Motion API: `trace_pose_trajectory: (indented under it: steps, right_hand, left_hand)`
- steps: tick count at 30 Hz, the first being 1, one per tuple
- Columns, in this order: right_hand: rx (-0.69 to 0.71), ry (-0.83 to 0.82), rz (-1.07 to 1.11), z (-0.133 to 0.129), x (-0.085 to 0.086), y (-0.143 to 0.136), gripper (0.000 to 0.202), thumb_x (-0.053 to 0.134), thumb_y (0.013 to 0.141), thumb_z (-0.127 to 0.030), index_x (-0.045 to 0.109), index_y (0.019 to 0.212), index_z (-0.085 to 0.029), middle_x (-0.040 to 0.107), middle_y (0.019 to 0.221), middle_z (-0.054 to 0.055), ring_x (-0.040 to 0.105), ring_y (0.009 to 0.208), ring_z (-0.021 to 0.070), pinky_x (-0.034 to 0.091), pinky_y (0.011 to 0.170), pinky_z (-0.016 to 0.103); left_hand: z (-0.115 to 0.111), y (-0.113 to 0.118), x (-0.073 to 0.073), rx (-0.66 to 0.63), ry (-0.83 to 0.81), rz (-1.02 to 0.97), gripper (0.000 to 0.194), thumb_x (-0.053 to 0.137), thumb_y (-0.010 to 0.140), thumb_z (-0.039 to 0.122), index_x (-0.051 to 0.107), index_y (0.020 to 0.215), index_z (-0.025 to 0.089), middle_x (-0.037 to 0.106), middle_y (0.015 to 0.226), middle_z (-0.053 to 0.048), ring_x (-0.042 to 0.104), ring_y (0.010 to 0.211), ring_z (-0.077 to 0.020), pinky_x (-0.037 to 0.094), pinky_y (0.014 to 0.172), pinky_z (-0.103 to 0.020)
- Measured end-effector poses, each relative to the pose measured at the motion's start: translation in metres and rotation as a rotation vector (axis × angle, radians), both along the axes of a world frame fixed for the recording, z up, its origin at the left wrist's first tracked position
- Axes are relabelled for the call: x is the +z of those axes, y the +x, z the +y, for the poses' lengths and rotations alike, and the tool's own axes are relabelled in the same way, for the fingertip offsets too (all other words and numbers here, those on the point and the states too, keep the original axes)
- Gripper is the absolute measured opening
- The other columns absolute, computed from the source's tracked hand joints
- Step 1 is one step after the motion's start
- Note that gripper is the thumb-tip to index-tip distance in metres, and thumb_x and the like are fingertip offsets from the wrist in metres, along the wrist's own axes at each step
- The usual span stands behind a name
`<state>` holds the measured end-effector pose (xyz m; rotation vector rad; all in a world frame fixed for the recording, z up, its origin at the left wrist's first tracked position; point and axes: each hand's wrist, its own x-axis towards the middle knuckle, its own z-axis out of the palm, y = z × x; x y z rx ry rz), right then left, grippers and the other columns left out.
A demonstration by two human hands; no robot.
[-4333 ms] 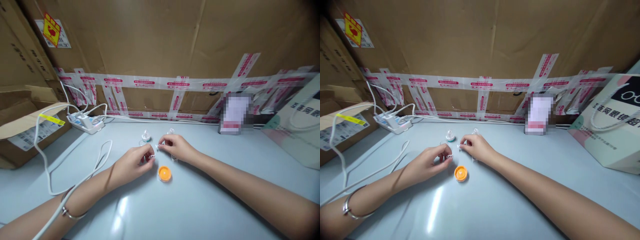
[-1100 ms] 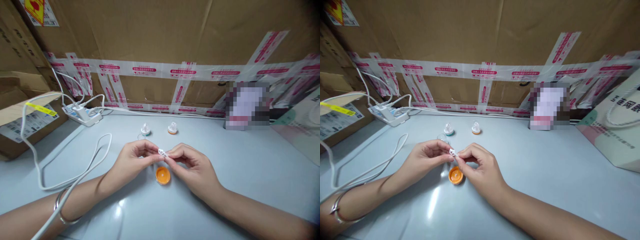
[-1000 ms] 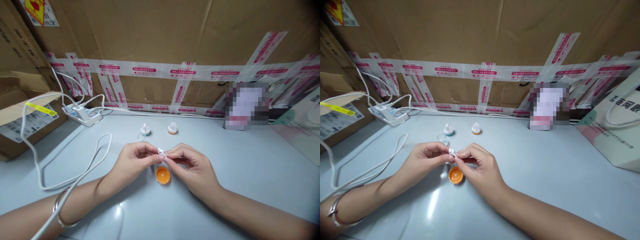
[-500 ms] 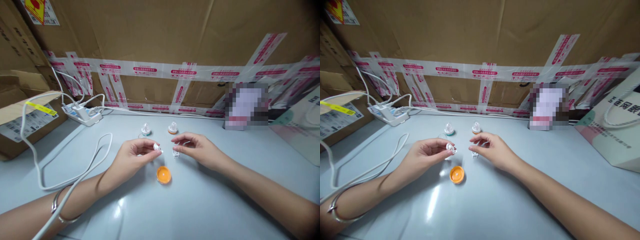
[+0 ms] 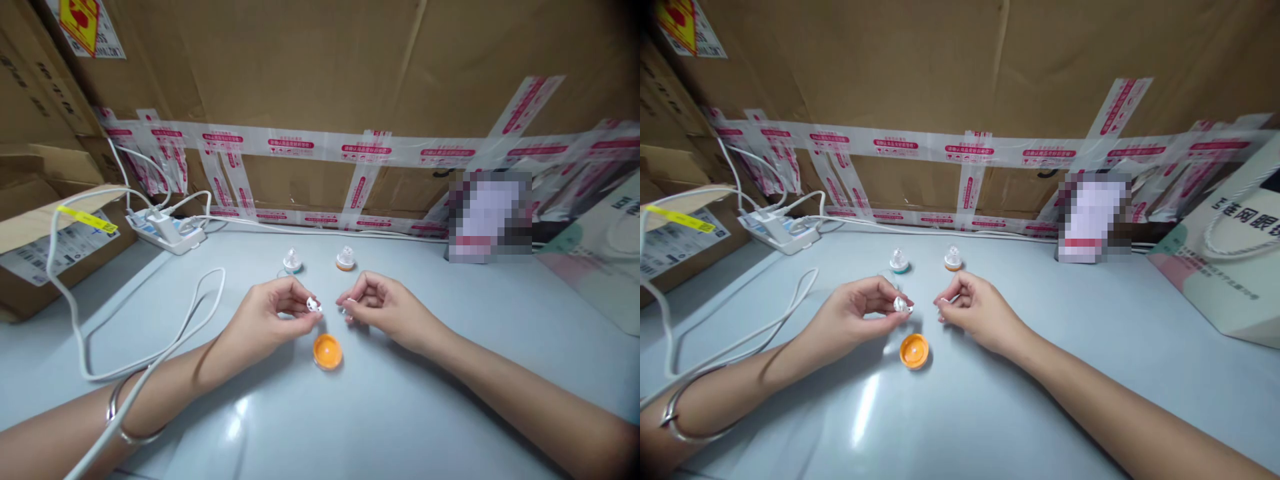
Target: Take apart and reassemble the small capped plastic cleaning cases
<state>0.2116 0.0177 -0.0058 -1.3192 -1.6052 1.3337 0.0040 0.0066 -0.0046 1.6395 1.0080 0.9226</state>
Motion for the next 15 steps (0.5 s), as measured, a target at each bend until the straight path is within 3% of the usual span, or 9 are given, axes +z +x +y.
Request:
trace_pose_trajectory:
  steps: [10, 15]
  right_hand:
    - [-0.173, -0.181, 0.497, -0.023, 0.002, -0.03, 0.033, 0.081, 0.057, -0.024, 0.049, 0.063, -0.018, 0.067, 0.064, -0.004, 0.065, 0.064, 0.01, 0.051, 0.063, 0.019]
    - [-0.235, -0.329, 0.638, -0.031, 0.008, -0.033, 0.022, 0.077, 0.065, -0.026, 0.057, 0.071, -0.017, 0.068, 0.069, -0.002, 0.067, 0.072, 0.0091, 0.052, 0.077, 0.019]
  left_hand:
    - [-0.011, 0.005, 0.0, -0.002, 0.518, 0.216, 0.011, 0.064, 0.079, 0.016, 0.065, 0.091, 0.018, 0.066, 0.077, 0.001, 0.06, 0.069, -0.0084, 0.046, 0.066, -0.018]
    - [-0.007, 0.003, -0.004, 0.004, 0.592, 0.276, 0.013, 0.062, 0.081, 0.017, 0.064, 0.094, 0.015, 0.066, 0.083, -0.003, 0.061, 0.074, -0.0122, 0.047, 0.069, -0.022]
